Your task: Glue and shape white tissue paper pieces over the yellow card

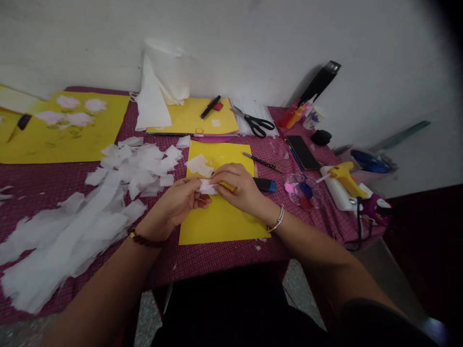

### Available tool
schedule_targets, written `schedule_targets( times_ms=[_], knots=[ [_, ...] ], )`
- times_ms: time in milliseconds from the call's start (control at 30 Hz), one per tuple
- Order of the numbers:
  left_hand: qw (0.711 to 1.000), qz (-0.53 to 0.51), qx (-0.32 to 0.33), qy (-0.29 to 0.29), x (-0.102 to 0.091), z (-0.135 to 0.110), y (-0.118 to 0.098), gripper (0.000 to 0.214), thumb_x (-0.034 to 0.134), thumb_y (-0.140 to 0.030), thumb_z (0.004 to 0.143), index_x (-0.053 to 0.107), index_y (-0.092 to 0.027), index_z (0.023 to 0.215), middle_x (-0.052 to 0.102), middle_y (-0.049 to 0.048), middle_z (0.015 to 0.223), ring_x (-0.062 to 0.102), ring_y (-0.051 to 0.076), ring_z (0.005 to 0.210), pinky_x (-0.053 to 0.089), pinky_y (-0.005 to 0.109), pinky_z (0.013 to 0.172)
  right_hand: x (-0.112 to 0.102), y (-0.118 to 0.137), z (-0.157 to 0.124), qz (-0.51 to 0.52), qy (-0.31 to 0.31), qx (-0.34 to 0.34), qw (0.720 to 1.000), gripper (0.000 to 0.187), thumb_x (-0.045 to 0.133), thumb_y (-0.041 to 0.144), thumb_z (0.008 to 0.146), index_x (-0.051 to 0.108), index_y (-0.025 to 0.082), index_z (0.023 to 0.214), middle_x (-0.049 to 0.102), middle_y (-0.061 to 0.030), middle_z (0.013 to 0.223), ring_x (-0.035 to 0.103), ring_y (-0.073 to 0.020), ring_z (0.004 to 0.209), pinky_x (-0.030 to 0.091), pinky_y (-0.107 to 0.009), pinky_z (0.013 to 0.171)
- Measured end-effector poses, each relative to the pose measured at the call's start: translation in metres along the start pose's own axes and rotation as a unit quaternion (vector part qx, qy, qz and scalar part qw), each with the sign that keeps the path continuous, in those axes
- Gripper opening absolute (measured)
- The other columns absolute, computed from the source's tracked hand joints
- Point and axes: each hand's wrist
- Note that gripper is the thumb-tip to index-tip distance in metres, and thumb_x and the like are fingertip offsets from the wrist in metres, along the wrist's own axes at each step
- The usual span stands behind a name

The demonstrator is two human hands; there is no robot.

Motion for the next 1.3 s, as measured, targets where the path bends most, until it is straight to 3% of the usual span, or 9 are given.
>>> schedule_targets(
  times_ms=[133,233,367,467,633,767,900,1067,1300],
  knots=[
    [0.999,-0.029,0.029,-0.016,-0.002,0.002,0.003,0.006,0.065,-0.014,0.07,0.069,-0.015,0.075,0.066,0.0002,0.066,0.06,0.01,0.052,0.051,0.022,0.055,0.0,0.002,0.0,0.007,0.015,0.009,1.0,0.013,0.051,0.019,0.093,0.063,0.022,0.093,0.07,-0.0036,0.098,0.062,-0.017,0.095,0.044,-0.034,0.088],
    [0.999,-0.049,0.012,0.0,-0.001,0.003,0.001,0.007,0.062,-0.016,0.074,0.068,-0.013,0.074,0.066,0.0017,0.067,0.06,0.01,0.054,0.05,0.022,0.056,0.0,0.002,0.001,0.01,0.014,0.011,1.0,0.013,0.05,0.018,0.093,0.063,0.02,0.092,0.069,-0.0046,0.095,0.062,-0.0169,0.092,0.045,-0.033,0.084],
    [0.997,-0.076,-0.012,0.019,0.0,0.003,-0.004,0.03,0.051,-0.036,0.087,0.066,-0.013,0.075,0.065,0.0041,0.066,0.058,0.012,0.053,0.05,0.025,0.055,-0.001,0.002,0.001,0.003,0.013,0.016,1.0,0.013,0.049,0.018,0.093,0.062,0.019,0.09,0.068,-0.0054,0.093,0.061,-0.0171,0.09,0.045,-0.033,0.083],
    [0.998,-0.055,-0.007,0.001,-0.001,0.004,-0.004,0.042,0.048,-0.049,0.089,0.065,-0.013,0.075,0.063,0.0047,0.062,0.058,0.013,0.052,0.049,0.025,0.054,0.0,0.001,0.001,0.041,-0.003,0.051,0.998,0.013,0.05,0.016,0.09,0.062,0.019,0.088,0.067,-0.0044,0.09,0.06,-0.0156,0.085,0.045,-0.031,0.079],
    [0.994,-0.028,0.089,-0.053,-0.002,0.003,-0.003,0.016,0.065,-0.031,0.078,0.059,-0.017,0.082,0.064,0.0007,0.064,0.062,0.014,0.056,0.051,0.026,0.057,0.004,-0.003,0.003,0.162,-0.026,0.157,0.974,0.007,0.054,0.019,0.085,0.061,0.018,0.083,0.064,-0.001,0.08,0.057,-0.0127,0.074,0.044,-0.027,0.07],
    [0.993,0.01,0.115,-0.022,-0.005,0.0,-0.007,0.032,0.068,-0.023,0.072,0.06,-0.019,0.102,0.068,0.0002,0.074,0.064,0.014,0.06,0.053,0.028,0.057,0.003,-0.004,0.006,0.201,-0.003,0.19,0.961,0.007,0.055,0.02,0.082,0.06,0.018,0.081,0.063,-0.0002,0.077,0.056,-0.0125,0.072,0.043,-0.028,0.07],
    [0.986,0.095,0.138,0.001,-0.006,0.0,-0.008,0.038,0.073,-0.017,0.066,0.065,-0.019,0.104,0.068,-0.0003,0.074,0.063,0.012,0.061,0.051,0.023,0.056,0.001,-0.003,0.006,0.236,0.014,0.213,0.948,0.007,0.055,0.023,0.081,0.06,0.017,0.079,0.06,0.0009,0.073,0.053,-0.0117,0.069,0.041,-0.027,0.066],
    [0.978,0.115,0.175,0.004,-0.006,0.004,-0.001,0.027,0.075,-0.015,0.065,0.073,-0.019,0.091,0.064,-0.0018,0.066,0.057,0.009,0.055,0.045,0.02,0.051,0.002,-0.002,0.005,0.242,0.027,0.216,0.946,0.005,0.055,0.021,0.081,0.059,0.018,0.079,0.059,0.001,0.074,0.053,-0.0116,0.07,0.042,-0.027,0.067],
    [0.983,0.071,0.167,0.0,-0.006,0.006,0.002,0.012,0.075,-0.015,0.064,0.075,-0.019,0.075,0.067,-0.0002,0.067,0.055,0.008,0.055,0.045,0.02,0.052,-0.001,0.005,0.004,0.138,0.016,0.149,0.979,0.008,0.054,0.015,0.082,0.061,0.018,0.08,0.062,-0.0012,0.079,0.055,-0.0118,0.073,0.042,-0.026,0.069]
  ],
)
Point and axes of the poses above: each hand's wrist, its own z-axis towards the middle knuckle, its own x-axis out of the palm, y = z × x
